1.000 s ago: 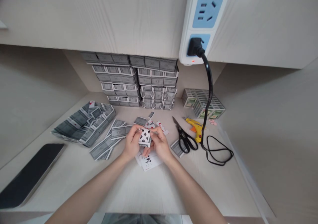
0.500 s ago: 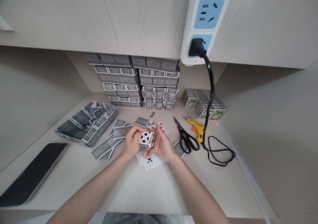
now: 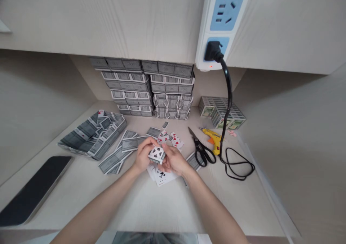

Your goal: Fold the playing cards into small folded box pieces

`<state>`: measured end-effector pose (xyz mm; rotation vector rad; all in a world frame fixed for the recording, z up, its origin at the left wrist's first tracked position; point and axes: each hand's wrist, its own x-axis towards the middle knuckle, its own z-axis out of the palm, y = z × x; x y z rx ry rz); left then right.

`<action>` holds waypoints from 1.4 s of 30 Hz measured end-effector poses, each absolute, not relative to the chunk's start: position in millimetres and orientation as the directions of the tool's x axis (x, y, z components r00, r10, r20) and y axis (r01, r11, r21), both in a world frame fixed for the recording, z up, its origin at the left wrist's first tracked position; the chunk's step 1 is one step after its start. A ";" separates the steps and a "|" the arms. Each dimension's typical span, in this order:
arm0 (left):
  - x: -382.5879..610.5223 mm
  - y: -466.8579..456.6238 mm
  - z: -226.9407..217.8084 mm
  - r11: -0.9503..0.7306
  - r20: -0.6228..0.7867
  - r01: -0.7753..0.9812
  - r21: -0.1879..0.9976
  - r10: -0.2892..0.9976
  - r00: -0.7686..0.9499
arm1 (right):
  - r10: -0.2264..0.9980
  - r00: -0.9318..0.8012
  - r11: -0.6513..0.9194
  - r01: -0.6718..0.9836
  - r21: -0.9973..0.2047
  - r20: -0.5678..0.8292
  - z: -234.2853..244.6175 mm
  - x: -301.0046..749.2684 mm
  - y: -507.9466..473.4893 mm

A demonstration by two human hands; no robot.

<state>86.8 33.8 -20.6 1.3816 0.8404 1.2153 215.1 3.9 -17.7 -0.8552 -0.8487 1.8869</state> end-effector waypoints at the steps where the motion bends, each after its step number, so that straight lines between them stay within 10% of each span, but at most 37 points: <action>1: 86.4 34.5 -19.4 -0.224 0.244 -0.111 0.968 0.942 0.231 | 0.910 -0.355 -0.363 -0.434 -0.824 -0.215 -17.7 214.0 3.8; 27: 96.8 34.0 -24.7 -0.298 0.249 0.154 0.942 0.929 0.273 | 0.987 0.049 0.144 0.178 -0.973 0.155 -20.8 219.2 5.8; 42: 99.3 34.5 -30.9 -0.283 0.248 0.289 0.915 0.957 0.150 | 0.966 -0.027 0.249 0.335 -0.909 0.255 -24.1 212.5 -1.7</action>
